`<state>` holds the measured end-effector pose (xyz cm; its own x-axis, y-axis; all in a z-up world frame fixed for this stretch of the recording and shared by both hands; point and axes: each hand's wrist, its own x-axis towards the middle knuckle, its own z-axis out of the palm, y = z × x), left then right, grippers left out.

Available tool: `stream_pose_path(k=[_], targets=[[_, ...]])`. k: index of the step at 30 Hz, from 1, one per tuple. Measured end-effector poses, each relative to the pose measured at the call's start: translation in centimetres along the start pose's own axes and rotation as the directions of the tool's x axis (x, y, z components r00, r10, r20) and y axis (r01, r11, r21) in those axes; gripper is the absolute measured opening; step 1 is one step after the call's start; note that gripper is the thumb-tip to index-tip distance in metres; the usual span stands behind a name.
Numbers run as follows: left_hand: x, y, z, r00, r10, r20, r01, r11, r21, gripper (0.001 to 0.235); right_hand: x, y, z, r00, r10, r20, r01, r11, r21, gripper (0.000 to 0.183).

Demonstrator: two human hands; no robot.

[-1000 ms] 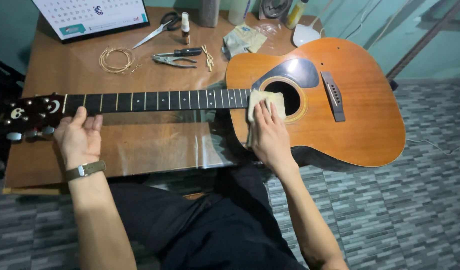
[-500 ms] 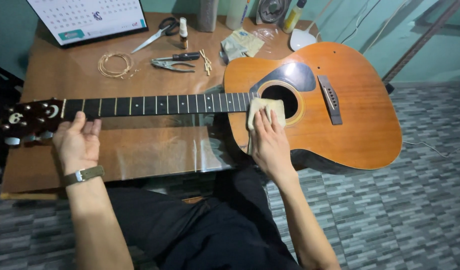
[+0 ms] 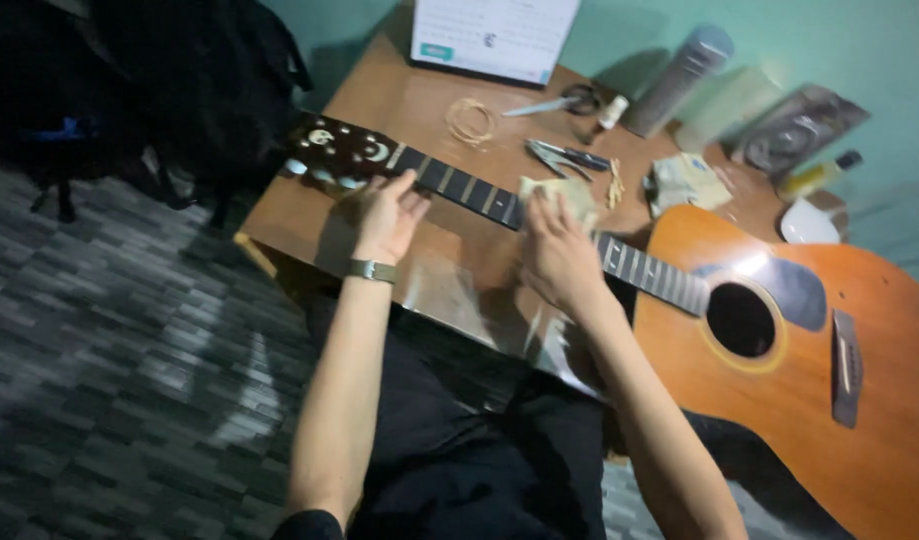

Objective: The person wipes the body and neck of an acoustic guitar using a cloth. They clean the soundhole area, the fretboard, and the headstock, moving the cloth back and forth across the surfaces.

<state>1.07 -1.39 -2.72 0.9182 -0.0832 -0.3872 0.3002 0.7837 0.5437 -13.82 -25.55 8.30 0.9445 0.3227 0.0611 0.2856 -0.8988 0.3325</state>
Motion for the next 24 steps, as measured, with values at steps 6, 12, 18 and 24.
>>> stream_pose_path(k=[6,12,18,24], targets=[[-5.2,3.6,3.0,0.977,-0.181,0.113,0.186,0.982,-0.036,0.078,12.4,-9.9,-1.5,0.884,-0.249,-0.396,0.240,0.968,-0.072,0.041],[-0.9,2.8,0.2,0.992,-0.111,0.063,0.109,0.993,0.035,0.050,5.3,-6.8,-1.9,0.930,0.088,-0.356,-0.103,0.994,-0.023,0.059],[0.6,0.9,-0.6,0.997,-0.071,-0.035,0.073,0.996,0.058,0.073,-9.2,-0.8,-2.7,0.953,0.284,-0.109,-0.294,0.951,-0.093,0.058],[0.6,0.3,-1.0,0.998,-0.033,0.044,0.034,0.999,-0.039,0.052,1.0,-4.6,-3.5,0.995,0.005,-0.101,-0.030,0.968,-0.250,0.057]])
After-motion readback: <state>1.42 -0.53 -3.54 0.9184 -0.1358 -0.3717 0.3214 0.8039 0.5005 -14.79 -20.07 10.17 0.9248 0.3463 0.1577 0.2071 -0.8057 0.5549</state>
